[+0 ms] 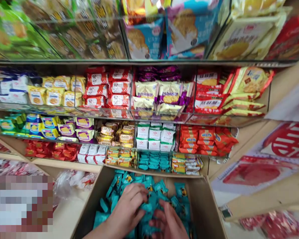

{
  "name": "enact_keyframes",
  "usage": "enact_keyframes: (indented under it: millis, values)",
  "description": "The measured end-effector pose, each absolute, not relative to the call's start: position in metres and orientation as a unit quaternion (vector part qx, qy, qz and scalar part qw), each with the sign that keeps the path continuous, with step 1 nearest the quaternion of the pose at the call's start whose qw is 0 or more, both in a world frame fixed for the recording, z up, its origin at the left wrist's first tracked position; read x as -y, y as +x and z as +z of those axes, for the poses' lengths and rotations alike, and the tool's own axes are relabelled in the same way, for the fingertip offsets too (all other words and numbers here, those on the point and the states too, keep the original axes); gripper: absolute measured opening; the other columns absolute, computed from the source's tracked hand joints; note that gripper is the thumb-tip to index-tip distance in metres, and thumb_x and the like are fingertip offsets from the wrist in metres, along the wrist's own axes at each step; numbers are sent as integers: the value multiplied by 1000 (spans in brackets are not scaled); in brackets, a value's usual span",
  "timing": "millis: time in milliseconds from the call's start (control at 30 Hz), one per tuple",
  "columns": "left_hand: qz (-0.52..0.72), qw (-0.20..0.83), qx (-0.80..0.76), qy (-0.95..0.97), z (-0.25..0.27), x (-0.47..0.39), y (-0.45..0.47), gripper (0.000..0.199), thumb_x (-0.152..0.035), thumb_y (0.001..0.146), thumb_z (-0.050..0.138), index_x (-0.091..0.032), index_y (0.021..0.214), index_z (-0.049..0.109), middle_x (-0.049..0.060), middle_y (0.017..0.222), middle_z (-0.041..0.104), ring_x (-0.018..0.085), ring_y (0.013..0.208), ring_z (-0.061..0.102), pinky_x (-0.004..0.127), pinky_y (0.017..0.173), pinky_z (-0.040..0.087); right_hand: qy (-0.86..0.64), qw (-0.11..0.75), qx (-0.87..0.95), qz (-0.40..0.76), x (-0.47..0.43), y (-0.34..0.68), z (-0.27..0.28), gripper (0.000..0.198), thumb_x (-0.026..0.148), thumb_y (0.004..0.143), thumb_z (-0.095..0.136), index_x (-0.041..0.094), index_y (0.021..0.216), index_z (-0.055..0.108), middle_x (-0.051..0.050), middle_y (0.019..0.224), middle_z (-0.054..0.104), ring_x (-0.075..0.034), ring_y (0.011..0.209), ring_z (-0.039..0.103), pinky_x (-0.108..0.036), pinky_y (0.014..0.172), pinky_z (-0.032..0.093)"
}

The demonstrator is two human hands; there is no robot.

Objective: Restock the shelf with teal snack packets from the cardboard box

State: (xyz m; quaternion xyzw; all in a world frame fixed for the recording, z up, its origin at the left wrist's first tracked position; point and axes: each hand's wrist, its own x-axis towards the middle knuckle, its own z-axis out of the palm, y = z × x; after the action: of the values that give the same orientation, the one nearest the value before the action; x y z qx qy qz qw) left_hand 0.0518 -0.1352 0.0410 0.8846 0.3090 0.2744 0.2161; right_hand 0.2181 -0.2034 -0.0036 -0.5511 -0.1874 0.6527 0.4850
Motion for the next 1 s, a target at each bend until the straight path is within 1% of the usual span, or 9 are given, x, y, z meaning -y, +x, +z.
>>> enact_keyframes:
  millis: [100,200,300,400,533,733,800,933,1000]
  values:
    - [301,262,-275,875,57,139,71,49,2,61,45,-21,104,50,8,123,44,24,118,35,41,98,31,-477,551,213,651,196,206,28,47,45,63,70,20,99,52,-1,82,61,-15,73,58,-25,61,45]
    - [363,412,-303,779,60,140,75,68,-3,62,47,-24,126,36,8,141,25,25,130,21,43,105,23,-489,560,242,624,195,213,47,48,38,62,73,19,102,52,-1,82,61,-13,72,54,-23,61,44]
    - [369,610,-360,602,59,139,76,64,-20,73,53,-24,132,29,9,134,39,24,122,37,37,94,38,-520,560,258,591,197,220,50,55,37,58,75,18,105,51,-2,80,62,-13,71,54,-24,60,44]
    - [326,686,-410,505,54,137,80,55,-40,72,60,-17,120,45,11,108,59,23,98,55,30,74,47,-538,554,293,564,199,222,42,52,40,60,72,18,103,53,0,76,60,-13,68,53,-25,61,45]
    - [328,702,-402,487,44,140,81,44,-39,63,70,-14,97,58,7,94,64,18,89,57,26,76,45,-572,539,338,517,204,223,21,36,46,69,63,17,89,59,2,66,55,-11,61,51,-23,59,43]
    - [217,635,-393,629,43,143,74,35,-30,66,68,-18,98,60,1,80,61,14,75,53,24,70,43,-584,459,502,442,216,234,3,29,44,76,56,18,87,61,-4,81,63,-16,74,58,-26,66,47]
    - [211,586,-415,664,45,133,71,28,-30,67,67,-17,91,62,1,75,59,14,70,51,23,66,42,-616,430,570,334,217,257,2,27,42,79,53,20,93,62,-6,96,63,-18,87,58,-31,78,46]
    - [334,491,-500,630,45,92,67,31,-38,71,61,-17,94,55,-1,71,55,12,65,49,22,59,40,-731,403,549,-45,215,332,-18,40,53,73,53,17,91,62,-13,106,59,-28,100,52,-46,91,37]
    - [368,462,-520,617,44,67,71,33,-37,72,59,-16,95,51,1,78,56,13,69,51,22,61,41,-784,381,485,-68,213,362,-38,55,60,73,44,12,95,58,-19,102,59,-31,98,54,-46,87,39]
